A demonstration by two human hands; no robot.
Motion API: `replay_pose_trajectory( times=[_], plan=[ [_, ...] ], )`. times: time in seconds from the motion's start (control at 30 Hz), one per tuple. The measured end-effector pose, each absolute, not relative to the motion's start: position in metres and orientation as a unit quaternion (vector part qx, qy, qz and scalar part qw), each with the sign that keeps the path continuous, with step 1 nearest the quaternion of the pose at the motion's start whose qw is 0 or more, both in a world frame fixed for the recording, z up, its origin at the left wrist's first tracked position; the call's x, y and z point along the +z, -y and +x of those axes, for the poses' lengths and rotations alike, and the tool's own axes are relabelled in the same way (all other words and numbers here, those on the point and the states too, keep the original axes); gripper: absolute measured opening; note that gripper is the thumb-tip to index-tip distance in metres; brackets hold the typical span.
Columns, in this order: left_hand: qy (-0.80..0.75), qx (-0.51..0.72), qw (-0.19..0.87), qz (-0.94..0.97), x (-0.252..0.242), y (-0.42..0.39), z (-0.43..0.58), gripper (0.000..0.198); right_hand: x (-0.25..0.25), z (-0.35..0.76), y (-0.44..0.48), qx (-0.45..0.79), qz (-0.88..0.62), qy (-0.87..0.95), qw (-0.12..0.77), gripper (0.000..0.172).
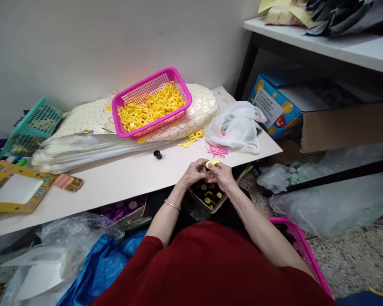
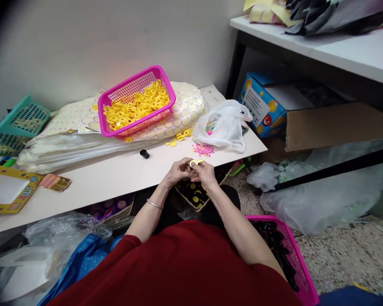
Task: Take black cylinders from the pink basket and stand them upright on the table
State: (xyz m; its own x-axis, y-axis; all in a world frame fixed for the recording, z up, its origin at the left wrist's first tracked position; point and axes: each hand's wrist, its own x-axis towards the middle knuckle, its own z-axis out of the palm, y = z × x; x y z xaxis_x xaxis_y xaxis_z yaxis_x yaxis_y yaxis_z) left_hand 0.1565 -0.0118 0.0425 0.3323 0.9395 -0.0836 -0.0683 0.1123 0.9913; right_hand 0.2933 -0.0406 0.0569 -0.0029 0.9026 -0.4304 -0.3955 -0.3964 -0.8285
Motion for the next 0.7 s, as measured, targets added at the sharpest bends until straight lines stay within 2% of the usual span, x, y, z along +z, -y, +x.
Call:
replay_pose_trajectory(
  times=[0.17,0.27,0.4,0.57,0.7],
  plan=[
    [-0.426,0.461,0.491,0.603,0.041,0.039,0.168,0.05,0.05,0.315,0.077,0.665,-0.481,0.279,0.498,0.051],
    [-0.409,0.436,0.447,0.666,0.044,0.05,0.17,0.051,0.048,0.33,0.09,0.679,-0.446,0.257,0.523,0.054],
    [-0.349,0.395,0.4,0.75,0.048,0.059,0.174,0.045,0.049,0.342,0.097,0.749,-0.383,0.238,0.486,0.058],
    [-0.303,0.327,0.36,0.82,0.051,0.069,0.184,0.039,0.055,0.351,0.099,0.747,-0.402,0.284,0.447,0.052],
    [-0.305,0.304,0.344,0.834,0.049,0.074,0.188,0.035,0.057,0.349,0.103,0.715,-0.433,0.3,0.459,0.047]
  ],
)
